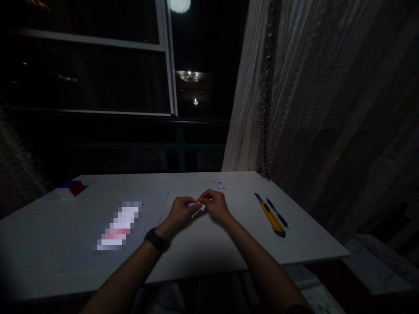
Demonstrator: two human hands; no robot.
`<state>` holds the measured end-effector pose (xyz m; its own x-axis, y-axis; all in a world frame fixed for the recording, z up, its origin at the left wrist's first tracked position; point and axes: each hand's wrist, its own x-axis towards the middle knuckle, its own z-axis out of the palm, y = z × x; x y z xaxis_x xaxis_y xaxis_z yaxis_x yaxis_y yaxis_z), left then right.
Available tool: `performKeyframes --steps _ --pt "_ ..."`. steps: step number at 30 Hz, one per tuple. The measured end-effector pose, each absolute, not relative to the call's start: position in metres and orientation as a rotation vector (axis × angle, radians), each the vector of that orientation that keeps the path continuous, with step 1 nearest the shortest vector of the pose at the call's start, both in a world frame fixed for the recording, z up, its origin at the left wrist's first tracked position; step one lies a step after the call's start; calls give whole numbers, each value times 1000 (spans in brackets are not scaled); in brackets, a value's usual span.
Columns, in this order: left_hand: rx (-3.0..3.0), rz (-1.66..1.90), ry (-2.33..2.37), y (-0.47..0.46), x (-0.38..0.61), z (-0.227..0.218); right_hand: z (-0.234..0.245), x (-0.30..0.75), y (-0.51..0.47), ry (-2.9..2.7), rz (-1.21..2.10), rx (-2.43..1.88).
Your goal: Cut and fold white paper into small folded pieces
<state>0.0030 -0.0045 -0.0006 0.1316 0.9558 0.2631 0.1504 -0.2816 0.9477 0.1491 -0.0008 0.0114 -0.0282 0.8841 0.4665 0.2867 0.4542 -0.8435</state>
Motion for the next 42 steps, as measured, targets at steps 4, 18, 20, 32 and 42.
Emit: performKeyframes --steps 4,18,20,32,42 --pt "1428 1231 990 -5 5 0 14 153 0 -1553 709 -1013" --pt "1542 1220 1093 -3 3 -5 6 151 1 -1618 686 -1121" --pt "1554 1197 1068 -6 3 -2 7 151 0 -1615 608 -1170" --pt "1277 1113 809 -7 3 3 6 155 4 -1541 698 -1069" --pt "1283 1100 799 -3 3 -4 6 156 6 -1461 881 -938"
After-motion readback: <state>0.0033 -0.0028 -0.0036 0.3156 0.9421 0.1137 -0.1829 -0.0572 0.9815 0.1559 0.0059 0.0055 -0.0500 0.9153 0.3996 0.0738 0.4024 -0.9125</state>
